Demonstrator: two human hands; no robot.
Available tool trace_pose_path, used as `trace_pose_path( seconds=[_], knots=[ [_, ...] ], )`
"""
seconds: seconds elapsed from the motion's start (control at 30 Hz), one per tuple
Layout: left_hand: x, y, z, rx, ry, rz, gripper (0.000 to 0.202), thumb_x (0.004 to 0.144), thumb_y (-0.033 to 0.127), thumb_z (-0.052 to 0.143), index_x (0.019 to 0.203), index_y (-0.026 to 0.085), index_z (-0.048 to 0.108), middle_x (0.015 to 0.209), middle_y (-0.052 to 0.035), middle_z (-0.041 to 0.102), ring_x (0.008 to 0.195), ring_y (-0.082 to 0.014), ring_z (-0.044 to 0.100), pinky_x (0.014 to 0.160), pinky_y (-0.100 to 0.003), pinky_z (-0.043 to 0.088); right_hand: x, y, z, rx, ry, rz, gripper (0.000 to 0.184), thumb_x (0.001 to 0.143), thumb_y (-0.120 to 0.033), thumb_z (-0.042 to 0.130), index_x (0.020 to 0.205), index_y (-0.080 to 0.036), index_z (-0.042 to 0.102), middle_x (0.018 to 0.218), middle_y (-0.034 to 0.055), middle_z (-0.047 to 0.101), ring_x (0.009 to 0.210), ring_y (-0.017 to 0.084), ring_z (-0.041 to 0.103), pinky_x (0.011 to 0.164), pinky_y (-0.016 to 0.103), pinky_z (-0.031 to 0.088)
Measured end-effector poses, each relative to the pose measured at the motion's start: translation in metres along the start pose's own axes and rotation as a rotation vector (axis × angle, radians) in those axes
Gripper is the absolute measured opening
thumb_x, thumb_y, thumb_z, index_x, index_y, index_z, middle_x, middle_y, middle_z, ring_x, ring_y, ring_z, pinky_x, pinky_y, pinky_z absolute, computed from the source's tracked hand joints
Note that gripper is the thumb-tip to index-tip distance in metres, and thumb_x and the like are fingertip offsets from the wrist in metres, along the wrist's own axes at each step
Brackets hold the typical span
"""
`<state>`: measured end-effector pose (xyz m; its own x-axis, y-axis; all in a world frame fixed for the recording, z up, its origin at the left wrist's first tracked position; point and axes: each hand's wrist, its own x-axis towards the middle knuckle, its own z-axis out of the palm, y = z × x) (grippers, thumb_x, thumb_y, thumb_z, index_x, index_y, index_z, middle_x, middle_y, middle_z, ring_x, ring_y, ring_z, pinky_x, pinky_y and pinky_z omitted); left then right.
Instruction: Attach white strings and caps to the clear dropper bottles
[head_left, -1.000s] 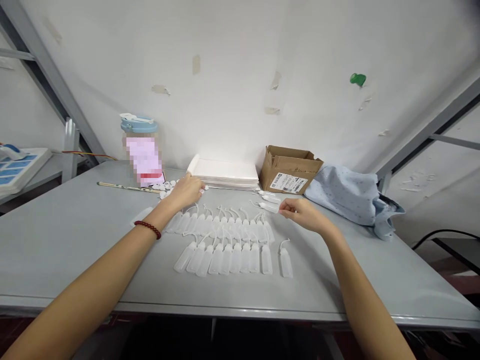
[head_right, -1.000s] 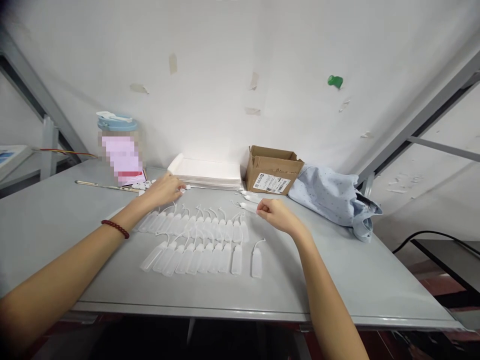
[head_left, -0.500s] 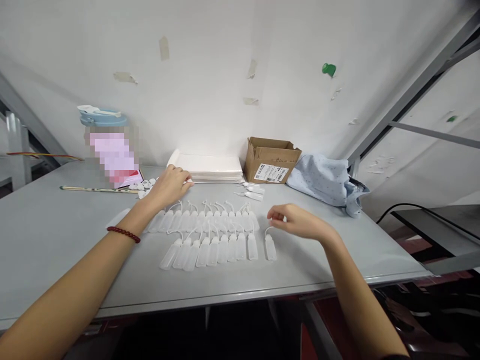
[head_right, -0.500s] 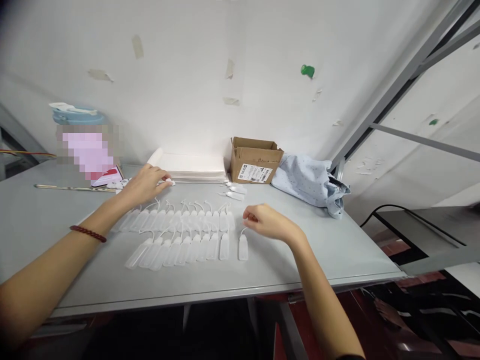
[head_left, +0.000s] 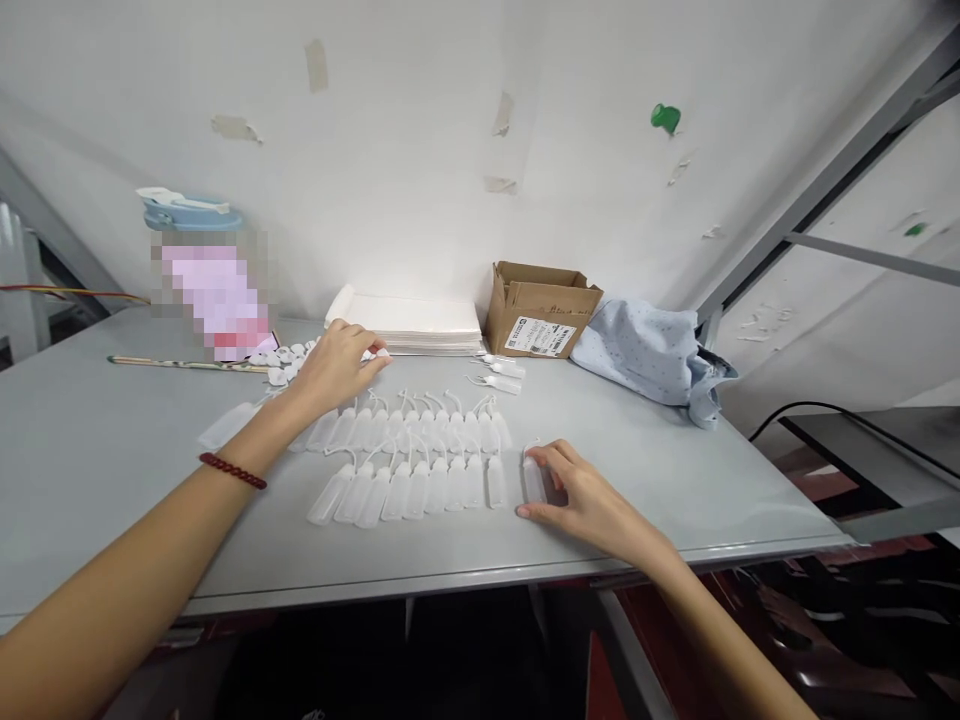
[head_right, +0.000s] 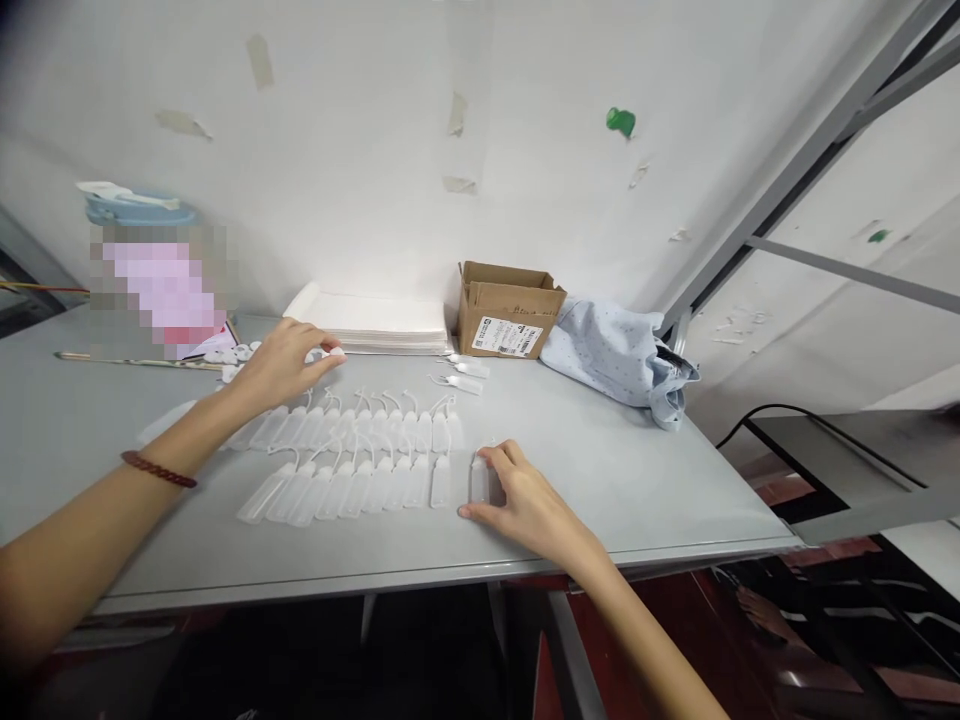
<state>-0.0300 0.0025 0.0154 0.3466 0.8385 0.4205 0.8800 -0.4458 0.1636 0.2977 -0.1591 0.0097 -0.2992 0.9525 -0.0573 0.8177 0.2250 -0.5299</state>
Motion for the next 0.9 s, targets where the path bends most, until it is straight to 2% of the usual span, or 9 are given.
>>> trace_pose_path(
  seconds=[0.13, 0.2, 0.27, 0.33, 0.4, 0.47, 0.6, 0.73, 0.9],
  knots=[
    [-0.002, 0.010, -0.004, -0.062, 0.020, -0.001, 0.027, 0.083, 0.040, 0.046, 0.088, 0.018, 0.061, 0.096, -0.0069, 0.068, 0.099, -0.0257, 0.054, 0.089, -0.037, 0.041, -0.005, 0.005, -0.007, 0.109, 0.103, 0.006, 0.044, 0.075, -0.040, 0.068, 0.113, -0.022, 0.053, 0.102, 0.0062, 0.054, 0.079, 0.018, 0.056, 0.068, 0.033, 0.050],
    [-0.004, 0.021, -0.007, -0.133, 0.023, -0.001, 0.026, 0.083, 0.040, 0.047, 0.086, 0.019, 0.061, 0.094, -0.0059, 0.068, 0.097, -0.0248, 0.055, 0.086, -0.036, 0.042, -0.002, 0.001, -0.014, 0.242, 0.204, 0.032, 0.048, 0.073, -0.039, 0.069, 0.114, -0.023, 0.049, 0.105, 0.0074, 0.055, 0.084, 0.019, 0.056, 0.062, 0.030, 0.050],
    [-0.007, 0.033, -0.010, -0.236, 0.021, 0.023, 0.025, 0.084, 0.040, 0.048, 0.085, 0.019, 0.062, 0.092, -0.0052, 0.068, 0.095, -0.0233, 0.057, 0.082, -0.033, 0.044, 0.007, -0.008, -0.020, 0.441, 0.273, 0.029, 0.056, 0.074, -0.040, 0.068, 0.121, -0.025, 0.041, 0.103, 0.0066, 0.055, 0.079, 0.018, 0.056, 0.055, 0.028, 0.048],
    [-0.010, 0.046, -0.013, -0.329, 0.020, 0.052, 0.025, 0.084, 0.041, 0.051, 0.085, 0.019, 0.062, 0.092, -0.0044, 0.068, 0.093, -0.0218, 0.058, 0.079, -0.032, 0.045, 0.021, -0.022, -0.023, 0.666, 0.253, -0.028, 0.054, 0.079, -0.040, 0.062, 0.124, -0.026, 0.035, 0.093, 0.0027, 0.056, 0.063, 0.013, 0.053, 0.047, 0.025, 0.042],
    [-0.014, 0.057, -0.015, -0.400, 0.023, 0.060, 0.024, 0.084, 0.041, 0.053, 0.087, 0.019, 0.063, 0.092, -0.0039, 0.068, 0.090, -0.0206, 0.059, 0.075, -0.030, 0.046, 0.040, -0.037, -0.023, 0.818, 0.231, -0.094, 0.039, 0.082, -0.038, 0.056, 0.115, -0.025, 0.040, 0.085, -0.0001, 0.054, 0.055, 0.009, 0.045, 0.044, 0.023, 0.036],
    [-0.017, 0.065, -0.017, -0.467, 0.024, 0.048, 0.024, 0.084, 0.041, 0.054, 0.088, 0.019, 0.064, 0.093, -0.0037, 0.069, 0.088, -0.0195, 0.059, 0.068, -0.027, 0.046, 0.060, -0.053, -0.022, 0.933, 0.209, -0.138, 0.035, 0.080, -0.033, 0.058, 0.110, -0.026, 0.042, 0.078, -0.0035, 0.051, 0.052, 0.008, 0.039, 0.045, 0.022, 0.032],
    [-0.022, 0.073, -0.021, -0.573, -0.003, 0.018, 0.024, 0.083, 0.042, 0.057, 0.091, 0.021, 0.066, 0.095, -0.0031, 0.069, 0.087, -0.0187, 0.060, 0.063, -0.025, 0.046, 0.096, -0.076, -0.017, 1.067, 0.110, -0.123, 0.027, 0.077, -0.031, 0.059, 0.101, -0.025, 0.047, 0.072, -0.0053, 0.047, 0.051, 0.007, 0.035, 0.046, 0.021, 0.024],
    [-0.025, 0.076, -0.024, -0.644, -0.052, -0.013, 0.023, 0.082, 0.040, 0.057, 0.090, 0.021, 0.067, 0.094, -0.0022, 0.071, 0.082, -0.0175, 0.061, 0.069, -0.028, 0.047, 0.119, -0.080, -0.006, 1.154, 0.072, -0.117, 0.021, 0.076, -0.036, 0.059, 0.091, -0.024, 0.049, 0.063, -0.0069, 0.045, 0.047, 0.005, 0.030, 0.046, 0.021, 0.016],
    [-0.025, 0.079, -0.025, -0.767, -0.079, 0.015, 0.022, 0.084, 0.036, 0.056, 0.089, 0.020, 0.070, 0.089, -0.0011, 0.072, 0.076, -0.0152, 0.060, 0.071, -0.028, 0.046, 0.125, -0.072, 0.010, 1.165, 0.033, -0.164, 0.028, 0.075, -0.044, 0.062, 0.075, -0.019, 0.049, 0.056, -0.0077, 0.036, 0.045, 0.005, 0.022, 0.045, 0.022, 0.011]
  ],
)
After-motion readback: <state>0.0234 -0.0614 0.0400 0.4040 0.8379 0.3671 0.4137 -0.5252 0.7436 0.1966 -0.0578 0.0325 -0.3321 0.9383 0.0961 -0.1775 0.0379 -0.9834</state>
